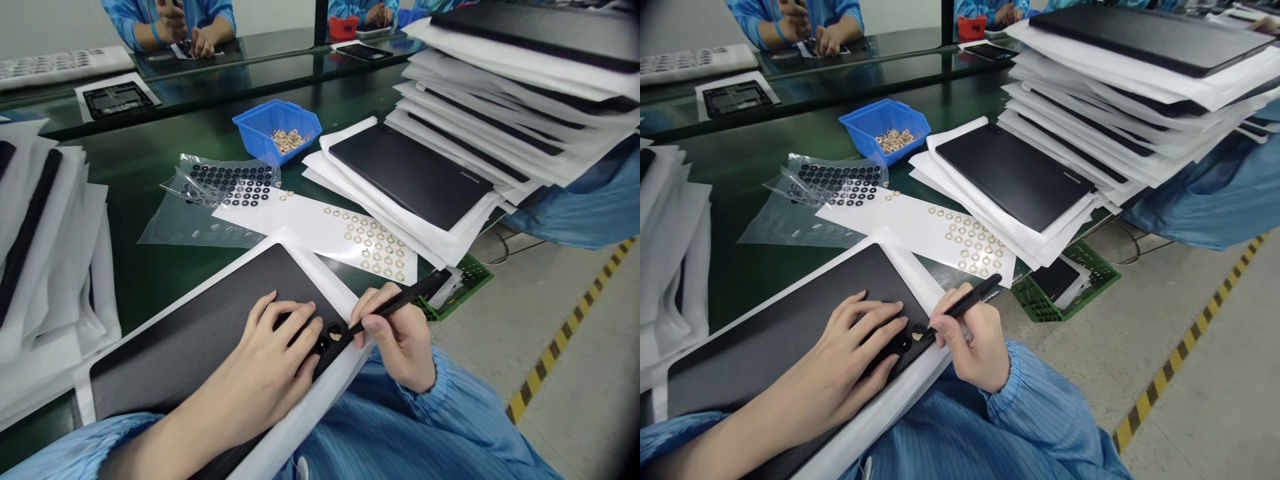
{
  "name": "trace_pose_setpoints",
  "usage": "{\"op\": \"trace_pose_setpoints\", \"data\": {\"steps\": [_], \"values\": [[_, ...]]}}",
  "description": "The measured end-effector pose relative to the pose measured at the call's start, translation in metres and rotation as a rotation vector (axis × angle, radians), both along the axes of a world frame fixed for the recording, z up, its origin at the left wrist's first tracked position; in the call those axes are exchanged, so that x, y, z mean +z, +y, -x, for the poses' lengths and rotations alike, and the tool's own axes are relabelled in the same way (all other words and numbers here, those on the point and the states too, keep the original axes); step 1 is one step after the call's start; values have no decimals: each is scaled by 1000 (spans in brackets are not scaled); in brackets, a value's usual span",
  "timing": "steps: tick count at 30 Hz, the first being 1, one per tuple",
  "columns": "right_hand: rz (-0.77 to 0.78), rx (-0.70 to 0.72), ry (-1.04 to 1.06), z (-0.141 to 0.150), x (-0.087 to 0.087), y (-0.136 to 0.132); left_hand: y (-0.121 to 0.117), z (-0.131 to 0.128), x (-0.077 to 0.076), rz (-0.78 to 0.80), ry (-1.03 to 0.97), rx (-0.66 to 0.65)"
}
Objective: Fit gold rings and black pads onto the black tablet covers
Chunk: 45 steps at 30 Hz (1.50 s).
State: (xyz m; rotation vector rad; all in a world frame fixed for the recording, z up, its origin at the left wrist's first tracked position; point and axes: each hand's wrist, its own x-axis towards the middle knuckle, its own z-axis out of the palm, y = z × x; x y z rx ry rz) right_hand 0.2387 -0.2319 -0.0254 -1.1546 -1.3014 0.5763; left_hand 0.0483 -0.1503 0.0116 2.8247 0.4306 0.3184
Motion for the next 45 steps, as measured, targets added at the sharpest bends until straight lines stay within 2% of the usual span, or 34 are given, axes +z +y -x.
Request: {"op": "trace_pose_setpoints", "data": {"steps": [5, 8, 11, 14, 16, 18, 20, 21, 23, 27, 29, 31, 34, 38, 41, 45], "values": [[23, 65, 70, -7, 16, 0, -1, -1, 0, -2, 2, 0], [-21, -41, -116, -25, 41, 22, 0, 0, 0, 2, 15, -13], [-112, -188, -265, -48, 74, 76, 2, 1, 0, 19, 30, -18], [-251, -268, -308, -68, 101, 153, -1, 2, 0, 28, 28, -27], [-293, -350, -313, -75, 112, 204, -2, 2, 0, 20, 17, -34], [-247, -390, -365, -77, 116, 246, 1, 2, 1, 1, 8, -39], [-108, -338, -487, -77, 114, 274, 16, 3, 1, -7, 7, 37], [-75, -311, -520, -76, 112, 284, 29, 5, 1, -10, 2, 123], [-44, -282, -555, -73, 107, 295, 64, 10, 3, -24, -30, 390], [-26, -243, -582, -58, 100, 301, 143, 29, 7, -39, -124, 1027], [-3, -172, -629, -38, 95, 302, 170, 37, 7, 3, -134, 1261], [18, -65, -701, -10, 87, 304, 188, 42, 5, 70, -116, 1410], [43, 108, -805, 37, 70, 306, 202, 46, 2, 171, -89, 1501], [60, 230, -868, 79, 50, 312, 214, 50, 2, 295, -102, 1472], [62, 252, -884, 88, 37, 318, 221, 50, 3, 383, -151, 1436], [38, 208, -870, 86, 20, 324, 228, 48, 4, 477, -257, 1357]]}}
